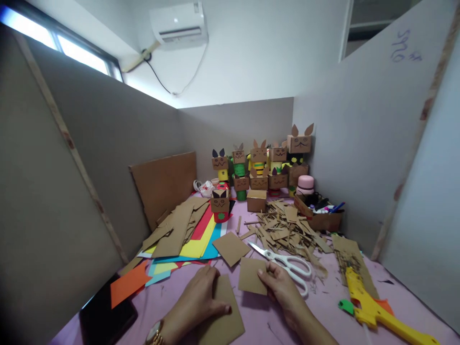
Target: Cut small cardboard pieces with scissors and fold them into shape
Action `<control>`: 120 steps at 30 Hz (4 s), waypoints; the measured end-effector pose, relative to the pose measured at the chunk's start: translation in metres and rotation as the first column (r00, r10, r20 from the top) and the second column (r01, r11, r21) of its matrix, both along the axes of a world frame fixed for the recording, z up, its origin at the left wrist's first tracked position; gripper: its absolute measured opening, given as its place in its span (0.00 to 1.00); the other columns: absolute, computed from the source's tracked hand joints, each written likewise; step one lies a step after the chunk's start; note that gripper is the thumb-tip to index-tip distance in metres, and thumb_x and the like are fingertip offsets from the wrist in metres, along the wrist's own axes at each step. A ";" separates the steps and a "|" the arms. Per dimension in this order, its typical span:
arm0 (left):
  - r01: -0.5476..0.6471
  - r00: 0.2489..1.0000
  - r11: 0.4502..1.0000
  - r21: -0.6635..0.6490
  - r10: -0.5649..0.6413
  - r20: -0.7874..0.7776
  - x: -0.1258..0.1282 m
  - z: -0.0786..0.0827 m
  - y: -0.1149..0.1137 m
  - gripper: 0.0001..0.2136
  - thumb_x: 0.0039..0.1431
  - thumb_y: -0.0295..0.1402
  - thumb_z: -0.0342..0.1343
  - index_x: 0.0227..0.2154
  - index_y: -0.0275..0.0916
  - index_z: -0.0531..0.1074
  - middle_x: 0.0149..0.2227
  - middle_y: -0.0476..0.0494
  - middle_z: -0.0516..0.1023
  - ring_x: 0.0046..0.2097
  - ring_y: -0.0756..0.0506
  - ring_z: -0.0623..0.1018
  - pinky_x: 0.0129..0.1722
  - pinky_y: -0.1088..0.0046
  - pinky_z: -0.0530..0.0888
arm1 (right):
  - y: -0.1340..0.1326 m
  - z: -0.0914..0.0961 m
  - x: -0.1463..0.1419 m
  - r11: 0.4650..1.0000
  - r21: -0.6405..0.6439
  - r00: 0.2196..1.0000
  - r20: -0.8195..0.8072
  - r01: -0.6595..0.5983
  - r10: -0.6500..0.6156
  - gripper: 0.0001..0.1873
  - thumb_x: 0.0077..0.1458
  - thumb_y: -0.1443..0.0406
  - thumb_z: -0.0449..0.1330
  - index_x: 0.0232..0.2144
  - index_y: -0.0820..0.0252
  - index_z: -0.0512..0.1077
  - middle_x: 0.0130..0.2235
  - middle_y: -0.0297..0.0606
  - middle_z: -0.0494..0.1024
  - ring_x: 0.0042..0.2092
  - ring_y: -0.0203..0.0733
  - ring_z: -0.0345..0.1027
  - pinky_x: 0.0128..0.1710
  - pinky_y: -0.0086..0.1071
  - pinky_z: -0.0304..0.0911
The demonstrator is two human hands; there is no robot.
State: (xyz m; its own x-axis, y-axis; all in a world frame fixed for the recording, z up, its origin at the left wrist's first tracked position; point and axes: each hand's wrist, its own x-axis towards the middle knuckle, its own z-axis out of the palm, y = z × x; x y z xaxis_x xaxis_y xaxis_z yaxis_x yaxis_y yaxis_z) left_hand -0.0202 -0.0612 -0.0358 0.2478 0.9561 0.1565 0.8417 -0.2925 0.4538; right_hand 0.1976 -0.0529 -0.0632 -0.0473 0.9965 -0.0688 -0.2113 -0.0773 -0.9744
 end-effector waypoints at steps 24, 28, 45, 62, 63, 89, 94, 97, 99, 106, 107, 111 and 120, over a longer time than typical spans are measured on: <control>-0.314 0.863 0.945 0.088 0.245 0.443 -0.066 0.029 0.048 0.14 0.47 0.36 0.52 0.38 0.38 0.70 0.42 0.38 0.73 0.49 0.37 0.67 0.50 0.60 0.60 | -0.005 -0.009 -0.002 0.949 0.033 0.946 -0.078 -0.314 0.315 0.15 0.42 0.59 0.66 0.29 0.65 0.74 0.26 0.37 0.78 0.29 0.39 0.71 0.30 0.29 0.61; -0.264 0.894 0.961 0.082 0.211 0.395 -0.033 0.027 0.040 0.11 0.50 0.35 0.51 0.36 0.39 0.71 0.41 0.39 0.74 0.48 0.40 0.69 0.49 0.65 0.60 | -0.004 -0.007 -0.003 0.956 0.027 0.954 -0.071 -0.292 0.293 0.14 0.41 0.59 0.66 0.27 0.64 0.73 0.25 0.36 0.77 0.28 0.38 0.70 0.28 0.28 0.59; -0.239 0.690 0.970 0.033 0.146 0.709 0.021 -0.004 0.045 0.20 0.55 0.33 0.48 0.51 0.36 0.57 0.20 0.54 0.70 0.23 0.50 0.72 0.23 0.78 0.68 | 0.001 -0.004 -0.001 0.986 0.077 0.982 -0.106 -0.148 0.155 0.16 0.39 0.56 0.67 0.25 0.63 0.74 0.22 0.33 0.76 0.22 0.34 0.67 0.20 0.24 0.56; 0.193 0.947 0.424 0.885 -0.317 -0.055 0.004 -0.002 0.028 0.12 0.53 0.20 0.50 0.40 0.37 0.71 0.40 0.39 0.79 0.48 0.45 0.74 0.45 0.66 0.74 | -0.003 0.018 0.013 0.979 -0.069 0.710 -0.699 -0.191 0.089 0.08 0.42 0.66 0.66 0.29 0.61 0.75 0.27 0.35 0.81 0.27 0.35 0.73 0.28 0.26 0.67; 0.224 0.941 0.423 0.878 -0.330 -0.081 0.006 -0.002 0.028 0.12 0.54 0.20 0.50 0.40 0.37 0.71 0.40 0.39 0.79 0.49 0.45 0.73 0.45 0.67 0.74 | -0.004 0.017 0.010 0.983 -0.034 0.730 -0.675 -0.182 0.112 0.08 0.41 0.66 0.67 0.29 0.60 0.75 0.27 0.34 0.80 0.28 0.36 0.73 0.29 0.26 0.66; 0.281 0.205 0.946 -0.164 0.108 0.973 0.057 -0.002 0.012 0.17 0.55 0.39 0.51 0.45 0.36 0.68 0.44 0.37 0.77 0.45 0.41 0.74 0.42 0.65 0.72 | 0.006 0.011 0.005 0.981 0.131 0.923 -0.377 0.141 -0.082 0.15 0.39 0.55 0.67 0.29 0.55 0.72 0.28 0.28 0.78 0.32 0.36 0.70 0.35 0.28 0.63; 0.274 0.094 0.940 -0.205 0.186 0.978 0.056 0.002 0.010 0.18 0.54 0.39 0.53 0.46 0.38 0.67 0.44 0.38 0.77 0.45 0.42 0.74 0.44 0.65 0.70 | 0.007 0.013 0.003 0.977 0.122 0.937 -0.324 0.177 -0.130 0.18 0.38 0.53 0.66 0.30 0.58 0.73 0.30 0.33 0.79 0.35 0.42 0.71 0.36 0.33 0.64; 0.344 0.107 0.915 -0.211 0.185 0.977 0.060 -0.001 0.009 0.17 0.51 0.38 0.56 0.44 0.38 0.69 0.43 0.38 0.77 0.44 0.42 0.75 0.43 0.64 0.71 | 0.004 0.011 -0.004 0.976 0.156 0.966 -0.231 0.153 -0.115 0.17 0.39 0.55 0.67 0.30 0.61 0.75 0.29 0.36 0.79 0.35 0.44 0.70 0.36 0.34 0.64; 0.357 0.129 0.910 -0.212 0.177 0.976 0.063 -0.004 0.009 0.17 0.47 0.35 0.59 0.41 0.36 0.69 0.42 0.37 0.78 0.42 0.41 0.76 0.43 0.64 0.71 | 0.004 0.008 -0.008 0.970 0.183 0.974 -0.190 0.159 -0.124 0.16 0.40 0.56 0.66 0.29 0.62 0.75 0.30 0.36 0.78 0.34 0.43 0.70 0.35 0.33 0.63; 0.353 0.189 0.916 -0.190 0.129 0.974 0.060 -0.001 0.011 0.18 0.47 0.34 0.60 0.42 0.37 0.69 0.41 0.38 0.78 0.41 0.41 0.77 0.39 0.66 0.73 | 0.005 0.000 -0.001 0.946 0.280 0.985 -0.100 0.162 -0.140 0.26 0.45 0.60 0.64 0.47 0.53 0.64 0.39 0.36 0.76 0.36 0.41 0.68 0.35 0.32 0.63; 0.346 0.216 0.919 -0.191 0.120 0.969 0.058 0.001 0.011 0.17 0.46 0.33 0.60 0.42 0.37 0.69 0.41 0.38 0.78 0.41 0.41 0.76 0.39 0.66 0.73 | 0.004 0.003 0.002 0.944 0.314 0.995 -0.034 0.098 -0.092 0.25 0.46 0.60 0.63 0.48 0.54 0.64 0.39 0.38 0.76 0.37 0.43 0.68 0.36 0.34 0.64; 0.395 0.299 0.901 -0.177 0.056 0.952 0.052 0.004 0.009 0.16 0.46 0.31 0.60 0.41 0.38 0.71 0.42 0.41 0.78 0.44 0.41 0.75 0.42 0.66 0.71 | -0.005 0.015 0.013 0.896 0.409 0.960 0.273 -0.173 0.061 0.16 0.50 0.63 0.58 0.43 0.60 0.71 0.40 0.42 0.76 0.42 0.48 0.67 0.41 0.37 0.62; 0.462 0.504 0.868 -0.183 -0.087 0.860 0.040 -0.009 0.018 0.19 0.43 0.23 0.58 0.42 0.36 0.72 0.42 0.41 0.78 0.46 0.40 0.73 0.46 0.64 0.68 | -0.011 0.015 0.017 0.891 0.325 0.838 0.537 -0.316 0.101 0.24 0.42 0.74 0.56 0.44 0.57 0.71 0.44 0.38 0.76 0.46 0.51 0.66 0.46 0.39 0.58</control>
State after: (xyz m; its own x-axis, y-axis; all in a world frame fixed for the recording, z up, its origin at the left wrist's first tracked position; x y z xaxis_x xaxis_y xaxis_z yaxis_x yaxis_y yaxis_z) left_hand 0.0197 -0.0427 -0.0446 0.4518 0.8849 0.1130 -0.0426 -0.1051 0.9935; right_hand 0.2145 -0.0641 -0.0484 -0.3235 0.9139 0.2451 0.2817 0.3403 -0.8971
